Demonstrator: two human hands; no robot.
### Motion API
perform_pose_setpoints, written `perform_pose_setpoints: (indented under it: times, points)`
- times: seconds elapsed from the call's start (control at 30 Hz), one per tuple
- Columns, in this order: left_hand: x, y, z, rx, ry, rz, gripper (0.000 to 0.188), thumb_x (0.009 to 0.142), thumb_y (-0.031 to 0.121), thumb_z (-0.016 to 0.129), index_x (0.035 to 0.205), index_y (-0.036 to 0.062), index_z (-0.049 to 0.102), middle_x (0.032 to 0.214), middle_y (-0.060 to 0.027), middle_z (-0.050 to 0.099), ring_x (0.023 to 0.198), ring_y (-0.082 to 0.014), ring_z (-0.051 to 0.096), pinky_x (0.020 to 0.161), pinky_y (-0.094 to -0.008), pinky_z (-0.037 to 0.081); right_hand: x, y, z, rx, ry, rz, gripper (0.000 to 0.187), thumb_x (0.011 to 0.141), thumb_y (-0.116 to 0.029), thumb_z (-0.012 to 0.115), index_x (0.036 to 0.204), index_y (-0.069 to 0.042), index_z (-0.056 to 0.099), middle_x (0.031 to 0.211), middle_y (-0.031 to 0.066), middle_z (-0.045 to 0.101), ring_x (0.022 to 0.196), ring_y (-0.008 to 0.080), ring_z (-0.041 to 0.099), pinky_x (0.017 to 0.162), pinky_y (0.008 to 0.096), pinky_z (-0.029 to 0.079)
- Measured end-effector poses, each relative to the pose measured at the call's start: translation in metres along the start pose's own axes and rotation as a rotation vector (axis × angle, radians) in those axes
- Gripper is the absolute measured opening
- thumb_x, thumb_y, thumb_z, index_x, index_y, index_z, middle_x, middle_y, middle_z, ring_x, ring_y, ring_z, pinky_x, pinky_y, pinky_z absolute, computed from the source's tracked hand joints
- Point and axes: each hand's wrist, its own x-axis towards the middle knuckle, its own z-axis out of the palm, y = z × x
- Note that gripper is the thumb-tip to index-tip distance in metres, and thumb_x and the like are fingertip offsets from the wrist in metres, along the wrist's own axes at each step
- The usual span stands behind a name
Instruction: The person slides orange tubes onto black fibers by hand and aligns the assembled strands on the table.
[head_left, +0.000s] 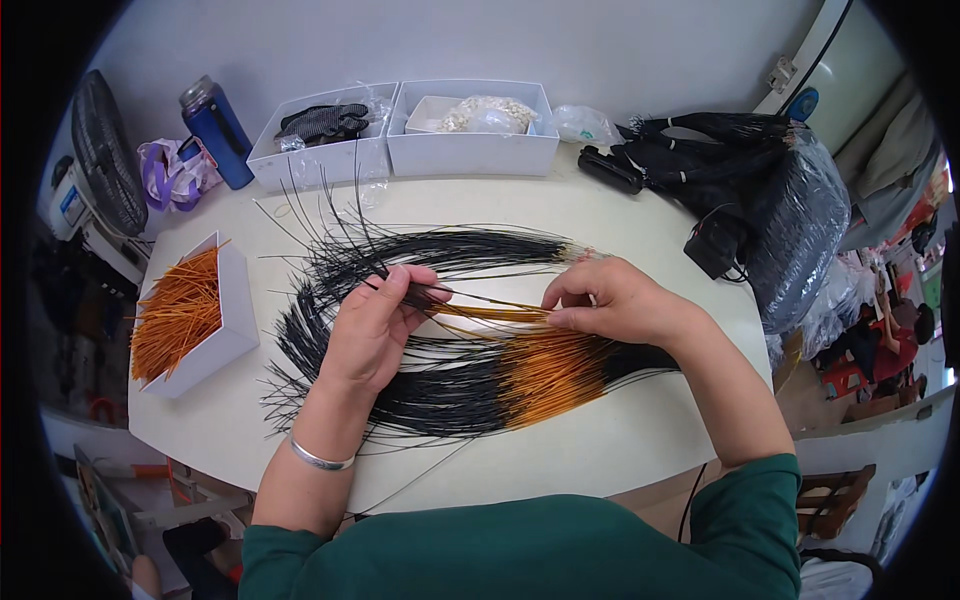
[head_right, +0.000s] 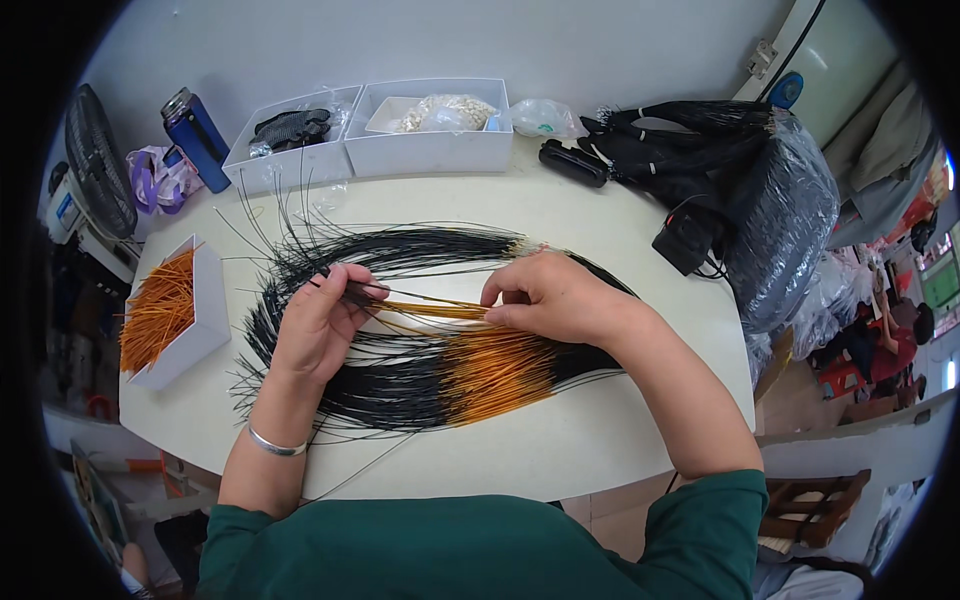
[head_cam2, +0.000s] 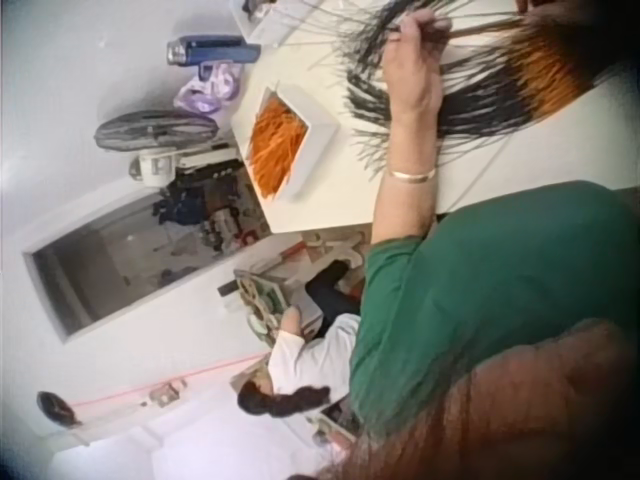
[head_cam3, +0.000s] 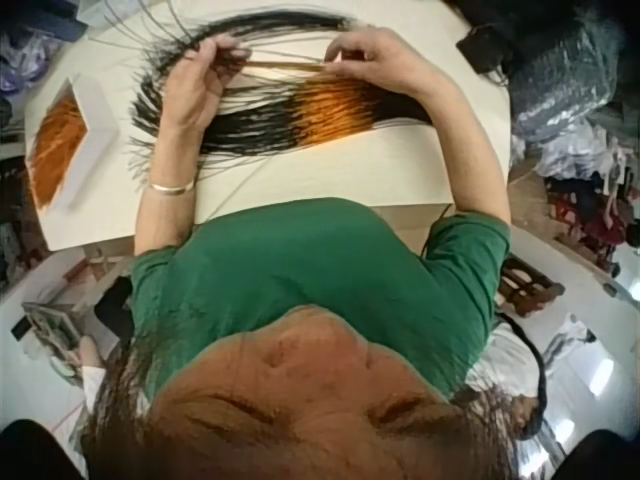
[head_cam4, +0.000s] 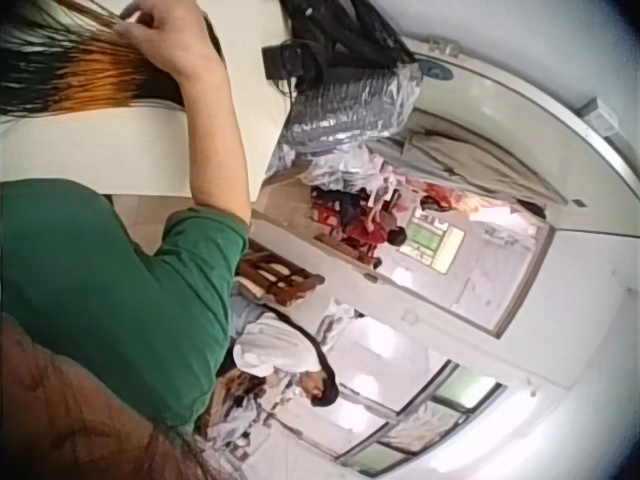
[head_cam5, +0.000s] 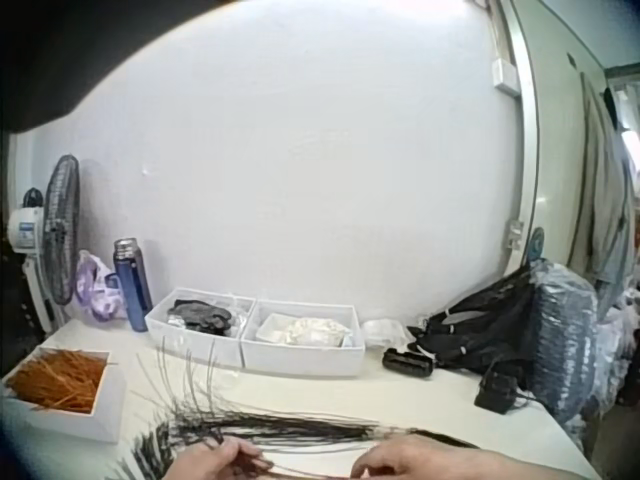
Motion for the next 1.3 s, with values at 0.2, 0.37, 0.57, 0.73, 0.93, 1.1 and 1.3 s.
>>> perform_pose_setpoints:
  times: [0.2, 0.37, 0.57, 0.73, 0.93, 1.1, 1.3]
  points:
    - [-0.001, 0.001, 0.002, -0.021, -0.008, -0.010, 0.030, 0.100, 0.030, 0.046, 0.102, 0.0027, 0.059, 0.091, -0.0083, 0.066, 0.094, -0.0199, 0.063, 0.092, -0.0363, 0.047, -0.001, -0.007, 0.008, -0.114, 0.153, 0.025, 0.017, 0.082, -0.019, 0.070, 0.088, -0.004, 0.065, 0.079, 0.0081, 0.062, 0.078, 0.0253, 0.058, 0.073, 0.0373, 0.046]
    - [-0.001, 0.000, 0.000, -0.018, -0.006, -0.006, 0.030, 0.101, 0.029, 0.045, 0.102, 0.0027, 0.059, 0.092, -0.0084, 0.065, 0.094, -0.0200, 0.063, 0.092, -0.0363, 0.047, -0.001, -0.007, 0.014, -0.141, 0.162, -0.148, 0.019, 0.086, -0.021, 0.065, 0.088, -0.002, 0.063, 0.081, 0.0109, 0.062, 0.081, 0.0286, 0.058, 0.074, 0.0396, 0.046]
    - [0.000, 0.000, -0.001, -0.010, -0.029, 0.002, 0.030, 0.101, 0.029, 0.045, 0.102, 0.0026, 0.059, 0.093, -0.0088, 0.065, 0.095, -0.0200, 0.062, 0.092, -0.0360, 0.046, 0.001, 0.004, 0.012, 0.048, 0.044, -0.029, 0.018, 0.092, -0.016, 0.058, 0.095, 0.001, 0.063, 0.091, 0.0150, 0.062, 0.085, 0.0278, 0.059, 0.080, 0.0372, 0.046]
    - [0.000, 0.000, -0.001, 0.007, -0.025, 0.000, 0.030, 0.101, 0.029, 0.045, 0.101, 0.0027, 0.059, 0.093, -0.0089, 0.065, 0.094, -0.0197, 0.062, 0.092, -0.0358, 0.046, -0.001, 0.007, 0.008, 0.082, 0.004, -0.038, 0.013, 0.088, -0.013, 0.064, 0.093, -0.001, 0.065, 0.084, 0.0102, 0.063, 0.081, 0.0225, 0.059, 0.076, 0.0329, 0.047]
    - [0.001, -0.001, -0.001, 0.022, -0.008, 0.003, 0.030, 0.101, 0.029, 0.045, 0.101, 0.0031, 0.059, 0.092, -0.0087, 0.066, 0.093, -0.0194, 0.063, 0.091, -0.0355, 0.047, -0.004, 0.006, 0.004, 0.106, 0.106, 0.017, 0.009, 0.084, -0.011, 0.069, 0.089, -0.003, 0.067, 0.078, 0.0032, 0.063, 0.073, 0.0136, 0.056, 0.069, 0.0272, 0.045]
    - [0.001, -0.001, 0.001, 0.051, -0.016, 0.018, 0.030, 0.101, 0.030, 0.046, 0.100, 0.0034, 0.060, 0.091, -0.0084, 0.066, 0.092, -0.0188, 0.062, 0.090, -0.0354, 0.047, -0.006, 0.009, 0.004, 0.227, 0.066, 0.109, 0.018, 0.090, -0.020, 0.062, 0.091, -0.003, 0.067, 0.082, 0.0063, 0.063, 0.076, 0.0162, 0.056, 0.074, 0.0296, 0.046]
    - [0.001, -0.002, -0.002, 0.056, -0.015, 0.019, 0.030, 0.101, 0.030, 0.046, 0.100, 0.0032, 0.060, 0.092, -0.0089, 0.066, 0.092, -0.0187, 0.063, 0.090, -0.0353, 0.047, -0.003, 0.011, 0.004, 0.332, -0.047, 0.183, 0.023, 0.095, -0.022, 0.056, 0.101, -0.002, 0.066, 0.086, 0.0047, 0.065, 0.080, 0.0121, 0.057, 0.078, 0.0272, 0.047]
